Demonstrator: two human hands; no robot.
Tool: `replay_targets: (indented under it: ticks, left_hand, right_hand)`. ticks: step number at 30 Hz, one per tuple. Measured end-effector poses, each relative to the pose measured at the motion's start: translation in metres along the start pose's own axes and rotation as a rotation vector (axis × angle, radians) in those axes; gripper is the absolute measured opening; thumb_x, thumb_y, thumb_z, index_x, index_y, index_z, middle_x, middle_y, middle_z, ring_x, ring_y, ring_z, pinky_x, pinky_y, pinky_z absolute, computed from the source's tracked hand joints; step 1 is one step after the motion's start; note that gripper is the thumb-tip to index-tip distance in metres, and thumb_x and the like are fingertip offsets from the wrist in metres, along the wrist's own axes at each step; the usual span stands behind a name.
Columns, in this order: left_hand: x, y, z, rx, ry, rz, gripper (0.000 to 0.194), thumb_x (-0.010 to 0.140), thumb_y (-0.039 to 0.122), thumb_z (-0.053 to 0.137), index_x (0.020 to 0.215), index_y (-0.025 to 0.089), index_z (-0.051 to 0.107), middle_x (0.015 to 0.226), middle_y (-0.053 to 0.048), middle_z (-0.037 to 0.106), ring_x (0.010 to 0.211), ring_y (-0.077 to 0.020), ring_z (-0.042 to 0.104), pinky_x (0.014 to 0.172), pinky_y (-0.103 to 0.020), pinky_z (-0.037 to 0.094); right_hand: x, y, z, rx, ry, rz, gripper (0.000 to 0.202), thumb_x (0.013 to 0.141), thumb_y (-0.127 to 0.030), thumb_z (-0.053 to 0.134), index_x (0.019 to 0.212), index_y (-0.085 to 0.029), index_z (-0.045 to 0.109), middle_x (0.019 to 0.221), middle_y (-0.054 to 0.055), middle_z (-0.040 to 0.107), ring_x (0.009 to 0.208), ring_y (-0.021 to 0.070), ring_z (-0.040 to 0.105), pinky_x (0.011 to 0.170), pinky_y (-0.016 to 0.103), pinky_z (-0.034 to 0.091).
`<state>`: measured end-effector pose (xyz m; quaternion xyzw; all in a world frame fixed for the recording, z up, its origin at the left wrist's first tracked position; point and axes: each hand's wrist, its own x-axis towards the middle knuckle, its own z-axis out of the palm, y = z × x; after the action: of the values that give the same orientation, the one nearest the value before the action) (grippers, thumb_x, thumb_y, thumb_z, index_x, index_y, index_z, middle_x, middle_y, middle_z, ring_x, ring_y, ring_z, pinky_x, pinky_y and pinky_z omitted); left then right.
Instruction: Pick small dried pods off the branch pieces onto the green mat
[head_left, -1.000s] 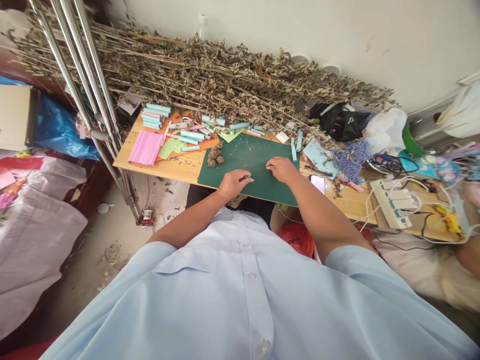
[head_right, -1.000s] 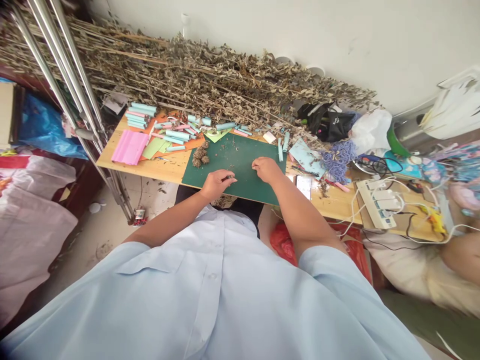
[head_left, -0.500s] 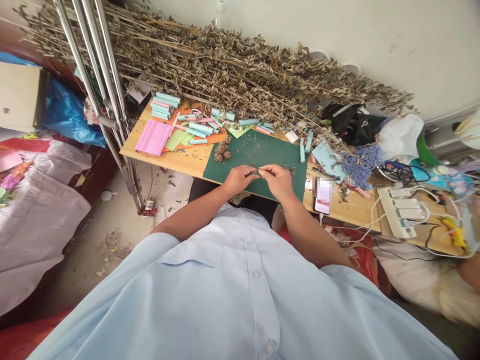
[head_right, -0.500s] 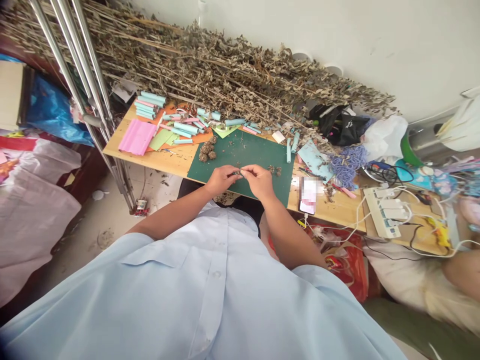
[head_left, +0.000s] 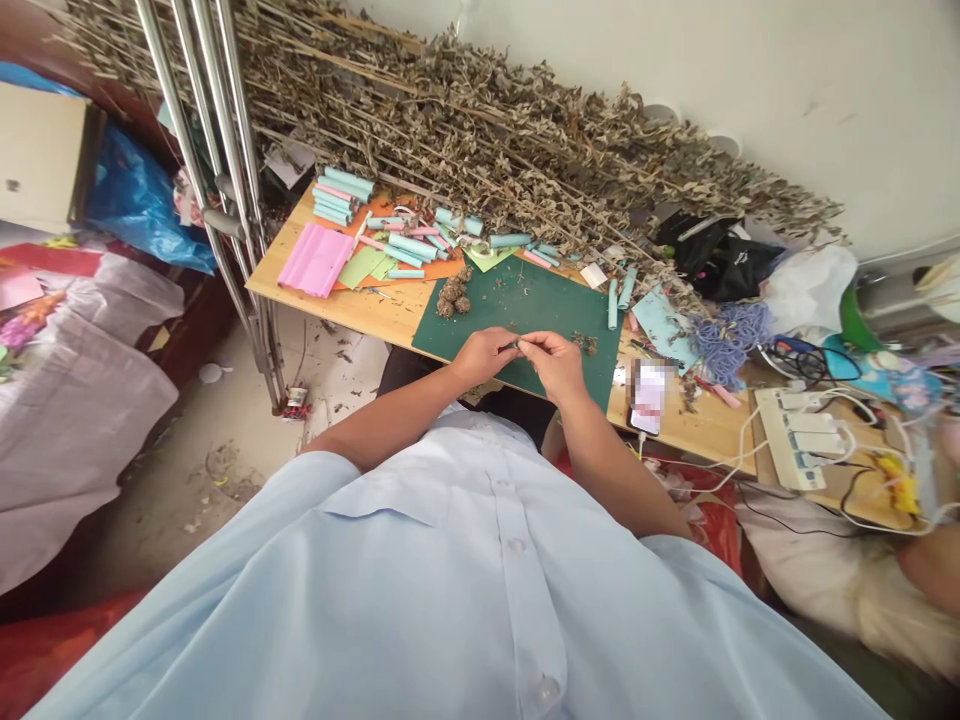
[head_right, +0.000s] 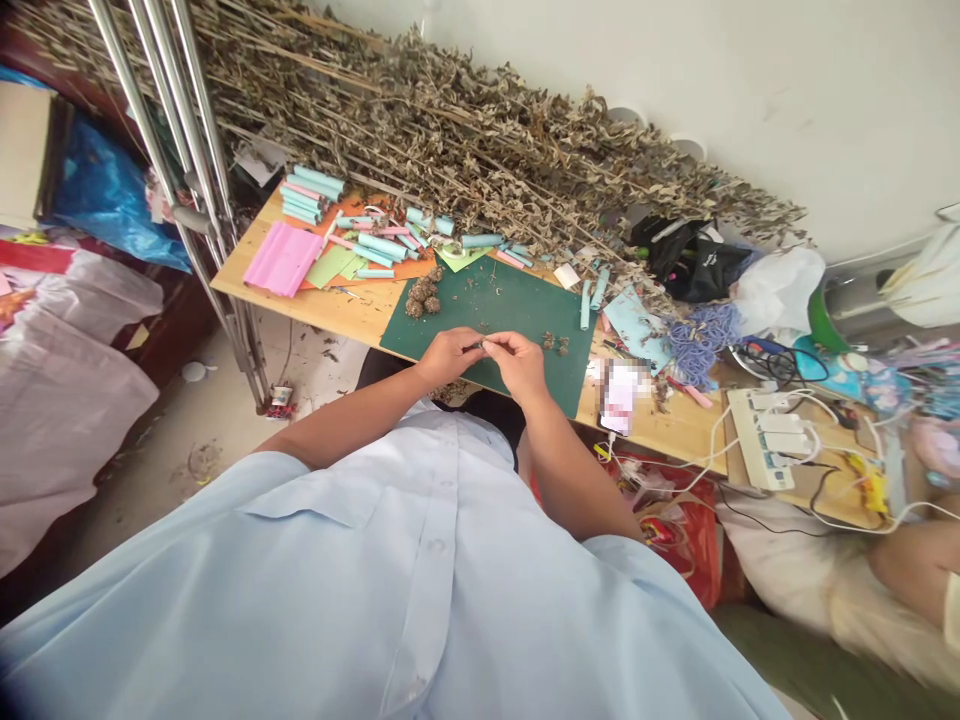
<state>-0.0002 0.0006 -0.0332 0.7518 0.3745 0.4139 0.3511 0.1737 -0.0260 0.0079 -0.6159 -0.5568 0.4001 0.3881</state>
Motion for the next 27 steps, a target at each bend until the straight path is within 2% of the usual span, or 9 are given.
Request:
replay_targets:
  ticks: [3,5,8,11,15,22,27]
  left_hand:
    - [0.0,0.001,-0.001,0.015,-0.012,-0.004,0.019,0.1,0.028,0.064,0.09,0.017,0.076,0.087,-0.004,0.072,0.084,-0.0171,0.065,0.08,-0.027,0.048]
    - [0.0,0.002,-0.001,0.027,-0.019,-0.016,0.018,0.1,0.029,0.065,0.093,0.017,0.077,0.085,-0.004,0.071,0.082,-0.0173,0.064,0.078,-0.028,0.047]
    - [0.0,0.003,-0.002,0.031,-0.035,-0.025,0.018,0.1,0.028,0.065,0.094,0.017,0.077,0.085,-0.005,0.07,0.083,-0.0176,0.064,0.078,-0.028,0.047]
    - [0.0,0.003,-0.002,0.025,-0.039,-0.023,0.018,0.1,0.027,0.065,0.09,0.016,0.076,0.085,-0.005,0.07,0.082,-0.0173,0.063,0.078,-0.028,0.047]
    - [0.0,0.003,-0.002,0.019,-0.025,-0.007,0.022,0.101,0.029,0.064,0.086,0.017,0.074,0.082,-0.005,0.069,0.081,-0.0173,0.063,0.078,-0.028,0.048]
    - [0.0,0.004,-0.002,0.014,-0.029,-0.003,0.024,0.102,0.03,0.061,0.087,0.017,0.074,0.082,-0.003,0.069,0.081,-0.0162,0.062,0.077,-0.027,0.046]
    - [0.0,0.003,-0.001,-0.01,-0.019,0.046,0.026,0.102,0.036,0.063,0.091,0.016,0.075,0.083,-0.004,0.07,0.081,-0.0164,0.062,0.078,-0.027,0.046]
  right_hand:
    - [0.001,0.0,-0.001,0.053,0.007,-0.036,0.029,0.082,-0.043,0.076,0.104,-0.024,0.077,0.089,0.002,0.076,0.081,0.0202,0.072,0.079,0.038,0.063]
    - [-0.001,-0.003,-0.004,0.024,-0.002,-0.116,0.031,0.083,-0.04,0.075,0.11,-0.024,0.078,0.097,0.003,0.077,0.084,0.0201,0.073,0.083,0.039,0.063]
    - [-0.004,-0.014,-0.011,-0.156,-0.046,-0.264,0.024,0.092,-0.037,0.067,0.108,-0.026,0.081,0.107,0.006,0.077,0.098,0.022,0.073,0.095,0.041,0.061]
    - [-0.007,-0.024,-0.015,-0.328,-0.085,-0.339,0.024,0.098,-0.036,0.06,0.104,-0.027,0.082,0.11,0.008,0.078,0.107,0.0231,0.073,0.102,0.042,0.059]
    - [-0.008,-0.023,-0.014,-0.379,-0.051,-0.344,0.022,0.099,-0.034,0.061,0.104,-0.027,0.082,0.109,0.008,0.078,0.106,0.0236,0.073,0.1,0.043,0.06]
    - [-0.005,-0.008,-0.009,-0.178,0.038,-0.435,0.014,0.093,-0.034,0.071,0.097,-0.027,0.083,0.101,0.005,0.079,0.096,0.0227,0.074,0.088,0.041,0.062]
    - [-0.006,-0.01,-0.009,-0.169,0.053,-0.436,0.01,0.091,-0.031,0.073,0.093,-0.026,0.082,0.098,0.006,0.078,0.091,0.0225,0.074,0.084,0.04,0.062]
